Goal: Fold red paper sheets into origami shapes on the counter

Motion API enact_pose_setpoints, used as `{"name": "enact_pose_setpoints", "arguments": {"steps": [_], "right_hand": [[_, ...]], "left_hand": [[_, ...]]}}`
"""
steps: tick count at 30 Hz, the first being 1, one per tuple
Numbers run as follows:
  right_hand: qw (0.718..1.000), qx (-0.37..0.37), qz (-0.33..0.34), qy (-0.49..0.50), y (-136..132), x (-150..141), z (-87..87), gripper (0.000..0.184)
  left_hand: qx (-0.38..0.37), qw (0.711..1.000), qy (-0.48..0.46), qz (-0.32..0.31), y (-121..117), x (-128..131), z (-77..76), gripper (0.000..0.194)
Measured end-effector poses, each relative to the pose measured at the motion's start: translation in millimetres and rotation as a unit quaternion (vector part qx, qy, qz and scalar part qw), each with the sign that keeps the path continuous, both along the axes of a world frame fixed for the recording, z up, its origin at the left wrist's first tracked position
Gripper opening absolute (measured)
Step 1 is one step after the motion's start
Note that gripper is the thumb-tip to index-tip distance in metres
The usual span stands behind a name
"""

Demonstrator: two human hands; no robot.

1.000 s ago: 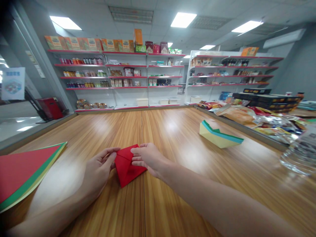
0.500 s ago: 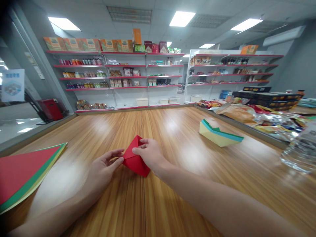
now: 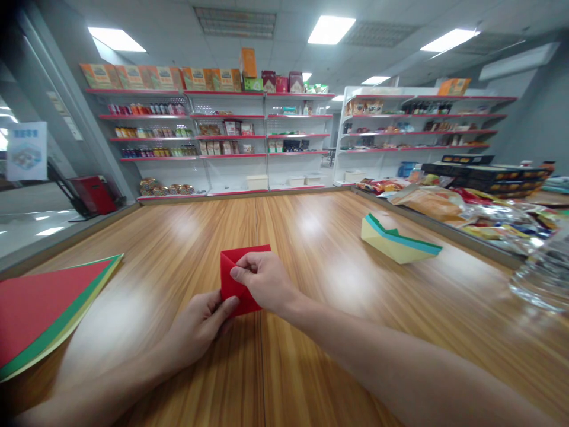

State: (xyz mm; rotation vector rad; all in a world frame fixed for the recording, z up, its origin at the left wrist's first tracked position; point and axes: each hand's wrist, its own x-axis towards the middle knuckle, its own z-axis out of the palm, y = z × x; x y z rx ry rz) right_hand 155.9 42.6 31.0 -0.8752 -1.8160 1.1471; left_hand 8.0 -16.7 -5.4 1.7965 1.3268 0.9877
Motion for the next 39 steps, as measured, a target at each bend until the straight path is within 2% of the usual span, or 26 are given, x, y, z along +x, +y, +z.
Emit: {"name": "enact_pose_setpoints", "arguments": {"steps": [4, 8, 12, 18, 22, 26, 31, 34, 39], "right_hand": [[1.0, 0.021, 0.017, 0.0, -2.3, -0.2, 1.0, 0.016], [0.996, 0.064, -0.022, -0.048, -8.6, -2.3, 4.0, 0.027], [0.989, 0.113, -0.043, -0.08, -15.6, -3.5, 6.3, 0.036], [0.992, 0.119, -0.023, -0.037, -18.0, -2.7, 3.9, 0.038], [0.989, 0.131, -0.051, -0.055, -19.4, -4.9, 6.1, 0.038], [0.989, 0.125, -0.048, -0.062, -21.9, -5.2, 8.5, 0.04], [0.979, 0.173, -0.059, -0.084, -24.8, -3.8, 7.5, 0.043], [0.972, 0.206, -0.066, -0.088, -24.8, -3.9, 7.3, 0.041], [0.97, 0.197, -0.079, -0.117, -17.7, -2.9, 2.9, 0.032]], "left_hand": [[0.024, 1.0, 0.015, -0.001, -1.8, 0.9, 1.0, 0.037], [0.038, 0.998, 0.059, 0.004, -0.2, -0.4, -3.4, 0.04], [0.039, 0.995, 0.091, -0.029, -1.0, 0.3, -6.7, 0.041], [0.05, 0.993, 0.093, -0.047, -2.3, 2.7, -9.1, 0.04], [0.086, 0.989, 0.111, -0.044, -0.1, 0.0, -11.4, 0.039], [0.125, 0.981, 0.139, -0.06, -0.2, -0.2, -10.9, 0.036], [0.086, 0.986, 0.118, -0.081, -4.8, 5.4, -9.1, 0.041], [0.065, 0.991, 0.099, -0.061, -5.3, 5.3, -7.7, 0.042], [0.043, 0.997, 0.062, 0.023, -0.8, 1.0, -7.7, 0.041]]}}
